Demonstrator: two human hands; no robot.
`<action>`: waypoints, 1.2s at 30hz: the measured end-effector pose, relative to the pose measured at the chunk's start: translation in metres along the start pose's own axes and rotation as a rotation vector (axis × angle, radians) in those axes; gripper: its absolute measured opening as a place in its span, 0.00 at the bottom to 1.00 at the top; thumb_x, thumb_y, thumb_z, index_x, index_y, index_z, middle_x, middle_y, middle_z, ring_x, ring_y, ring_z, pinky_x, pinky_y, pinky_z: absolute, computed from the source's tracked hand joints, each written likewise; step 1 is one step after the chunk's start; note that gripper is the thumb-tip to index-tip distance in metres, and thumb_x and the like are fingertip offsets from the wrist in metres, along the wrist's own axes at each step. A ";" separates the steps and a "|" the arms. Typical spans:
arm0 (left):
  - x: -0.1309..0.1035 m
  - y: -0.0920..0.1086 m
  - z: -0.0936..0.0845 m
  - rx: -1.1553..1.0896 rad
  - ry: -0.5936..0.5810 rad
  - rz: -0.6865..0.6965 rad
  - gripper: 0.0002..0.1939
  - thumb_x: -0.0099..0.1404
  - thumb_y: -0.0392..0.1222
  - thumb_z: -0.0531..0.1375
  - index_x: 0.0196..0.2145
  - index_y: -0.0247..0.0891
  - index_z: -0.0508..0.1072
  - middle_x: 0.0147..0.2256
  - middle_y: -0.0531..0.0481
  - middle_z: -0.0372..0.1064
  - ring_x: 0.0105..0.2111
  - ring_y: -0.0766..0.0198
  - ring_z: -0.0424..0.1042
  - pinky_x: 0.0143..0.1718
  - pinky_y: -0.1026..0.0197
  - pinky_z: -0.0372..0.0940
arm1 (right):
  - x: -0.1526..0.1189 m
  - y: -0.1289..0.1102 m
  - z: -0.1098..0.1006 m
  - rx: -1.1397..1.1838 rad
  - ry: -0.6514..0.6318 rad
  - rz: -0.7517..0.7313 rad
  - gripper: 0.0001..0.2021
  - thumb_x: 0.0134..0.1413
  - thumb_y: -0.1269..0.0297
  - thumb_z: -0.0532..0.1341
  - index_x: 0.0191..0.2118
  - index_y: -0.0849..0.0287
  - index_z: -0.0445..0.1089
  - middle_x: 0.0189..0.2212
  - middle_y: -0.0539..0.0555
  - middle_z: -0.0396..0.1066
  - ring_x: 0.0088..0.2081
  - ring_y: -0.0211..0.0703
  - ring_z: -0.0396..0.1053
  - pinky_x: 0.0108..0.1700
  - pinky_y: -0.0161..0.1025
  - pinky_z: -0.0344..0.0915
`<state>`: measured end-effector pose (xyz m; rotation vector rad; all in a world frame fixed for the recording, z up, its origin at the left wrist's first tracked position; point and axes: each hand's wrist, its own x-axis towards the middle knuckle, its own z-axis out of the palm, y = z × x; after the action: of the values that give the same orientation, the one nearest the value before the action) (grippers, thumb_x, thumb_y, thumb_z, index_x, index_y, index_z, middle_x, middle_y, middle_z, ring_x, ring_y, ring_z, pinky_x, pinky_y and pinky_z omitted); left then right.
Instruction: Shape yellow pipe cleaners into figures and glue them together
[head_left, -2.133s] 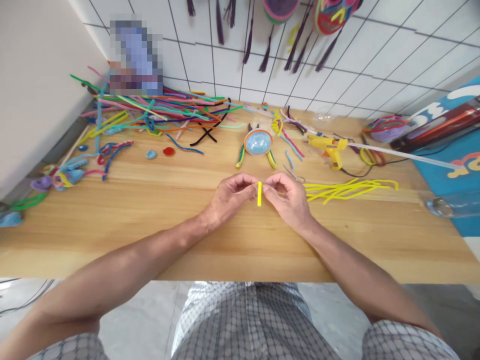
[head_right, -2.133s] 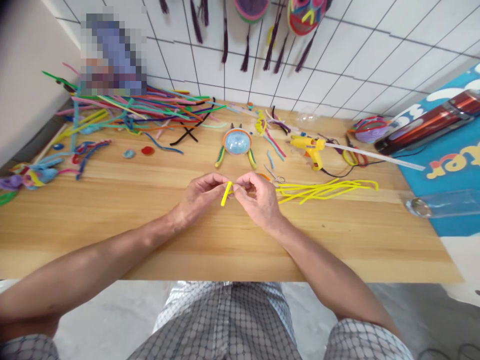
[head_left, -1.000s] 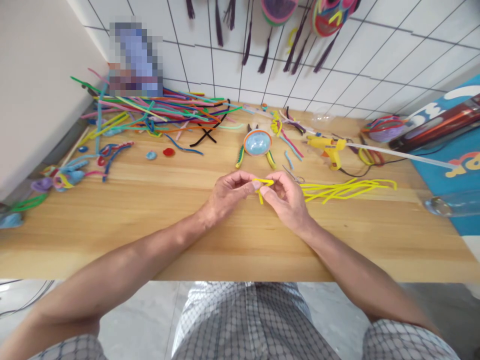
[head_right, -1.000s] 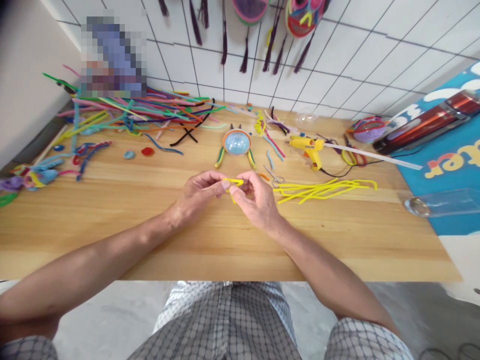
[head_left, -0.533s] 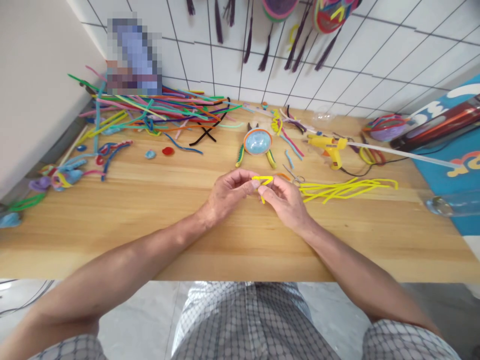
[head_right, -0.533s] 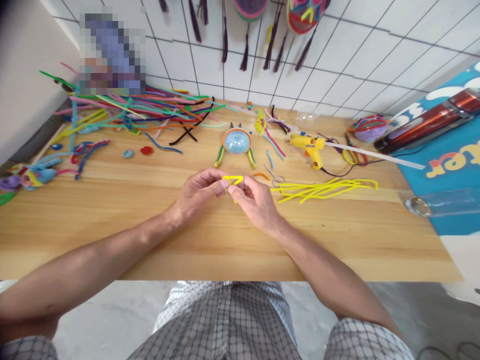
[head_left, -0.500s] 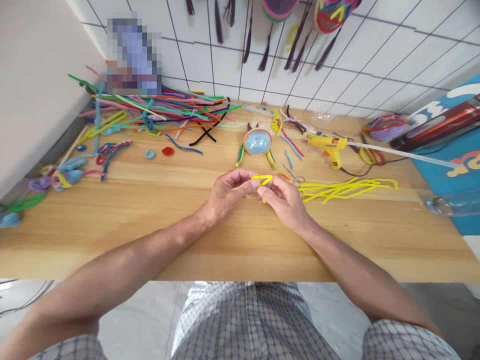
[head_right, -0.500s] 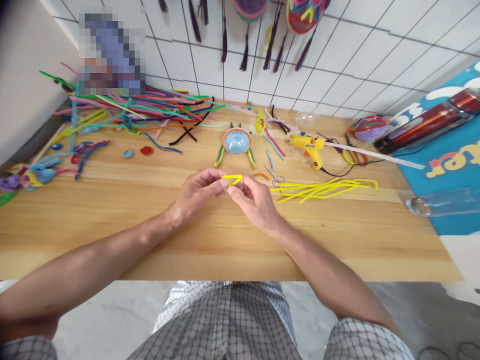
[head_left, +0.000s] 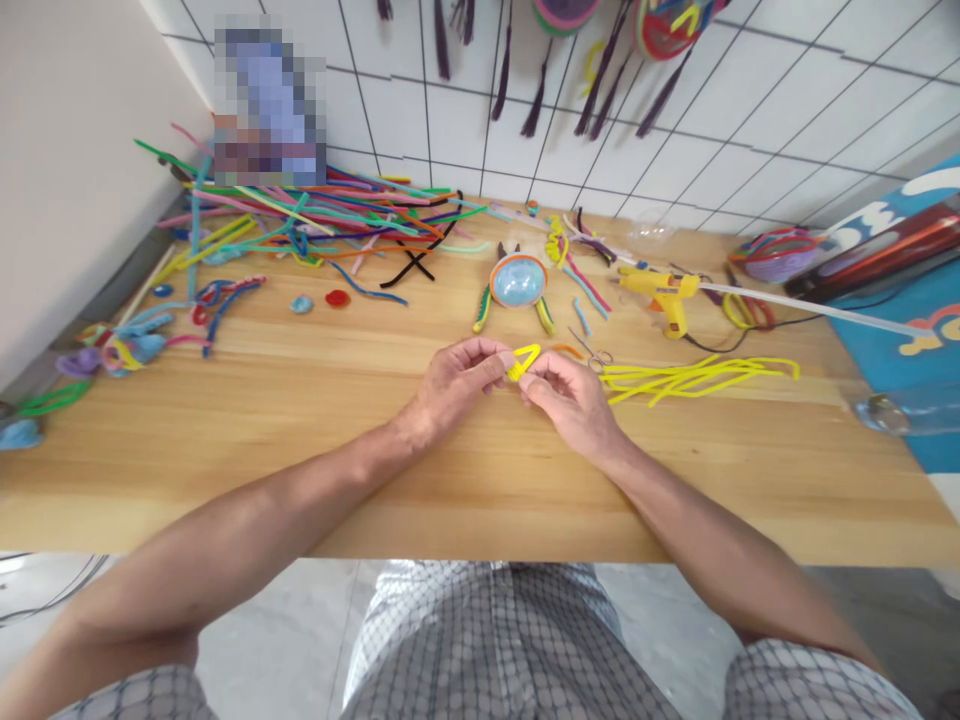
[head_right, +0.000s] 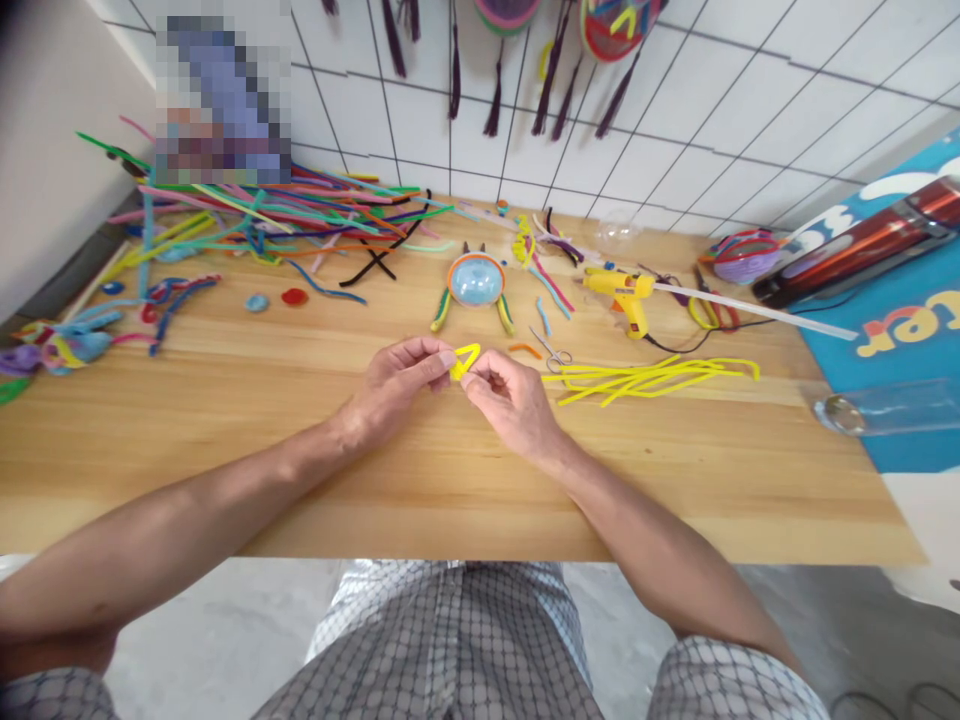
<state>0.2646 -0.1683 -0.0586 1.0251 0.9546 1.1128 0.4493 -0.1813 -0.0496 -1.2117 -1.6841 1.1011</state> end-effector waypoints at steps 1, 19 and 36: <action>0.000 0.000 0.000 0.003 -0.001 -0.001 0.19 0.55 0.56 0.74 0.31 0.37 0.79 0.25 0.53 0.71 0.26 0.68 0.64 0.31 0.63 0.61 | 0.000 0.000 0.000 -0.005 -0.001 -0.001 0.11 0.60 0.61 0.65 0.28 0.55 0.67 0.23 0.46 0.68 0.26 0.37 0.62 0.29 0.37 0.57; 0.001 -0.001 0.001 0.033 -0.022 -0.034 0.25 0.52 0.61 0.77 0.31 0.36 0.79 0.23 0.54 0.69 0.24 0.69 0.63 0.29 0.63 0.59 | 0.001 0.001 0.001 0.031 0.007 0.050 0.15 0.62 0.53 0.66 0.29 0.54 0.64 0.24 0.47 0.66 0.27 0.38 0.62 0.31 0.38 0.59; -0.003 -0.009 0.004 0.006 0.049 -0.012 0.19 0.56 0.54 0.73 0.24 0.37 0.75 0.22 0.55 0.68 0.25 0.70 0.62 0.31 0.63 0.57 | -0.001 -0.001 0.001 -0.177 0.092 -0.224 0.11 0.63 0.64 0.63 0.29 0.54 0.65 0.24 0.46 0.67 0.26 0.37 0.62 0.30 0.36 0.59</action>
<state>0.2695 -0.1727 -0.0659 0.9996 1.0018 1.1303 0.4482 -0.1827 -0.0489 -1.1302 -1.8247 0.7634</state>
